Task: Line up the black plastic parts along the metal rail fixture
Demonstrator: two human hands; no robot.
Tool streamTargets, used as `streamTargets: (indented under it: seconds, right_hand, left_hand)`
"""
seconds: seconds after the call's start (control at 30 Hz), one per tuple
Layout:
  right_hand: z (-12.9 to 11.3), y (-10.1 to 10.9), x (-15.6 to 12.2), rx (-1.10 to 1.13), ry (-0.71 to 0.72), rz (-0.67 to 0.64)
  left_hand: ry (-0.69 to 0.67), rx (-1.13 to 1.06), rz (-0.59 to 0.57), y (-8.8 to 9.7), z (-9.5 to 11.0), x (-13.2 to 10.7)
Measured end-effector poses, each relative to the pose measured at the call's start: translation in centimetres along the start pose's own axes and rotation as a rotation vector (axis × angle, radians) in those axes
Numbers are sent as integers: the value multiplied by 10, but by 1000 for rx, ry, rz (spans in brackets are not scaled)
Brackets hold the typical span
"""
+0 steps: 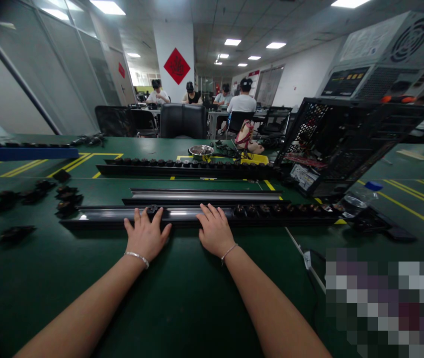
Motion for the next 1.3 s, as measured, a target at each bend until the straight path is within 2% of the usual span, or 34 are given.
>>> streamTargets:
  seconds: [0.93,1.3]
  right_hand:
    - [1,1,0,20,-6,-3]
    - [2,-1,-1,17,-6,-1]
  left_hand:
    - [167,-108,-11,-4,-31,7]
    - [215,-126,26,-6,-42,9]
Point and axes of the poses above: each hand's wrist, its own x-axis towards the middle knuckle, its own y-axis out of the back of the hand, z = x × y, the point moved 7 cm from there along x, towards the middle knuckle, and after that the axes turned 15 degrees about z, right-handed, at the moved point
